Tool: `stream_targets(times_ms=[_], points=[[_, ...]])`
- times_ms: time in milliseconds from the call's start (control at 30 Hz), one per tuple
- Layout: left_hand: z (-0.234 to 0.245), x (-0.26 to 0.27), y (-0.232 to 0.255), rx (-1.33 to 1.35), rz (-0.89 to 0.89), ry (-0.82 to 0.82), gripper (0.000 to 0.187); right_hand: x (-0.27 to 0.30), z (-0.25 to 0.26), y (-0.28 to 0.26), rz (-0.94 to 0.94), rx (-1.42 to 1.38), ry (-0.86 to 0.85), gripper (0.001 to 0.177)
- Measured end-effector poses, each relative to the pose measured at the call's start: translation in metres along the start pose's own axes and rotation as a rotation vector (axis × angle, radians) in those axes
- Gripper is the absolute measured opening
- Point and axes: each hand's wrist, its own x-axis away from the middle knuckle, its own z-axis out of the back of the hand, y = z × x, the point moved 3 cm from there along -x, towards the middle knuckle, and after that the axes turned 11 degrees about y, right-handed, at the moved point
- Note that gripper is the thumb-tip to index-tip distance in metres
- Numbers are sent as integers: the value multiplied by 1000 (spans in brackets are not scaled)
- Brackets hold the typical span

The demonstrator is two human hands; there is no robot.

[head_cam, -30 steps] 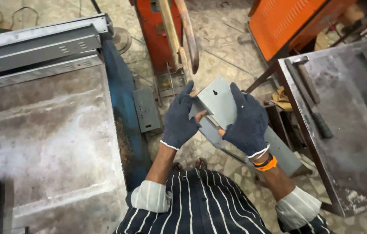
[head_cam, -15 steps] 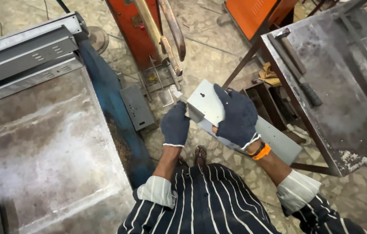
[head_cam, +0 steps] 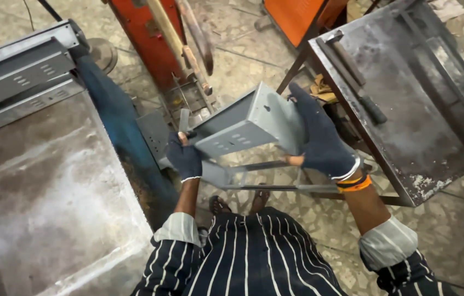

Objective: Assembling and fitting sheet metal enclosure components using a hammer and file on a workbench.

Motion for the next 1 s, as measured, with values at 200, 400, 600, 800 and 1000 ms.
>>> stream_targets(times_ms=[200, 400, 600, 800, 1000], points=[[-14, 4, 21, 2, -99, -23, 37, -1, 40, 16, -42, 46, -71, 123], [-32, 44, 65, -207, -225, 92, 26, 12, 56, 10, 292, 507, 288, 91], [-48, 76, 113, -381, -561, -51, 34, 26, -65, 61, 40, 374, -145, 45], [-41, 61, 146, -312, -823, -361, 25, 53, -78, 115, 44, 233, 26, 29], [-34, 27, 143, -449, -902, -397, 54, 49, -44, 140, 137, 248, 73, 34]])
